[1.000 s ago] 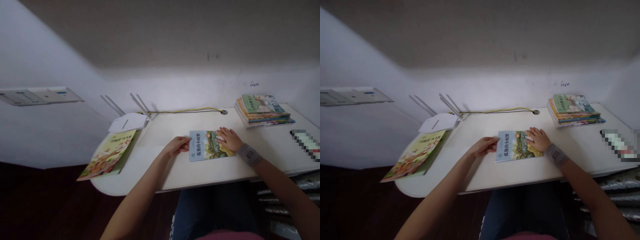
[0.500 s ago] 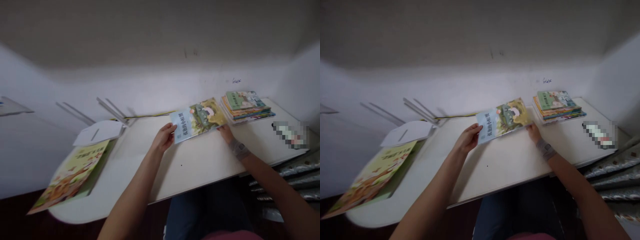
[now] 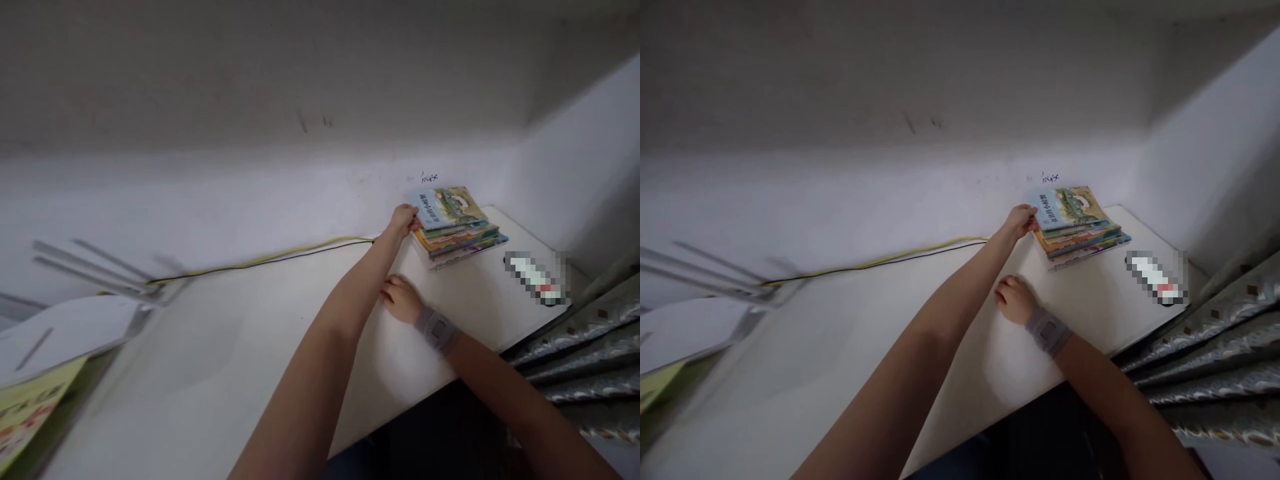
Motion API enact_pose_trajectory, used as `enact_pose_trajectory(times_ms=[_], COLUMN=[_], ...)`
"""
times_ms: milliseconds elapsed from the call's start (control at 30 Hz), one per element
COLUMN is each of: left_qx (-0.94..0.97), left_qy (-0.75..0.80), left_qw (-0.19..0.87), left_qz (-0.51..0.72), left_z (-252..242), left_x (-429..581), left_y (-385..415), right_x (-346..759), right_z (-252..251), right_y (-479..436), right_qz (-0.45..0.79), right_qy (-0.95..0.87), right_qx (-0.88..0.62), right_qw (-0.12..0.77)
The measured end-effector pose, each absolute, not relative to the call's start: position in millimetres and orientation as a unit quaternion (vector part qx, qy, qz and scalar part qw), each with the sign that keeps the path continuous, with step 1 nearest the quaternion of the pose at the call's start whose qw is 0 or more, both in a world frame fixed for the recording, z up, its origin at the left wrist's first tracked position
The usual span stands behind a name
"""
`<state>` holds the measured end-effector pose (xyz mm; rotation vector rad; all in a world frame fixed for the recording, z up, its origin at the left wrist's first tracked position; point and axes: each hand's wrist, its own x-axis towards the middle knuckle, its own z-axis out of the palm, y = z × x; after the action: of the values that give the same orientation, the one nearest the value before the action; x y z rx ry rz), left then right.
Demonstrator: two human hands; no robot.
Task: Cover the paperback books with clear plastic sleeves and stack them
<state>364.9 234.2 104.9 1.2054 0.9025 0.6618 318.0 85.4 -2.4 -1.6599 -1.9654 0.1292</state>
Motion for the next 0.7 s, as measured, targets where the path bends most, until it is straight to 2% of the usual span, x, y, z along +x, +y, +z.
enact_pose_trajectory(times_ms=[267, 500, 700], left_qx=[0.6, 0.701, 0.788], left_qy=[0.434, 0.448, 0.404], left_qw=[0.61, 0.456, 0.331], left_qz=[0.283, 0.317, 0.328], left_z=[79, 93, 110], left_x=[383, 369, 321], left_y=[252, 249, 217], right_x=[316, 320, 325], right_z=[-3, -6, -3], right_y=[89, 89, 91], right_qz=[0.042, 0.034, 0.006], right_qy=[-0.737, -0.743, -0.719], right_qx=[-0.626, -0.616, -0.62], right_qw=[0.253, 0.26, 0.315])
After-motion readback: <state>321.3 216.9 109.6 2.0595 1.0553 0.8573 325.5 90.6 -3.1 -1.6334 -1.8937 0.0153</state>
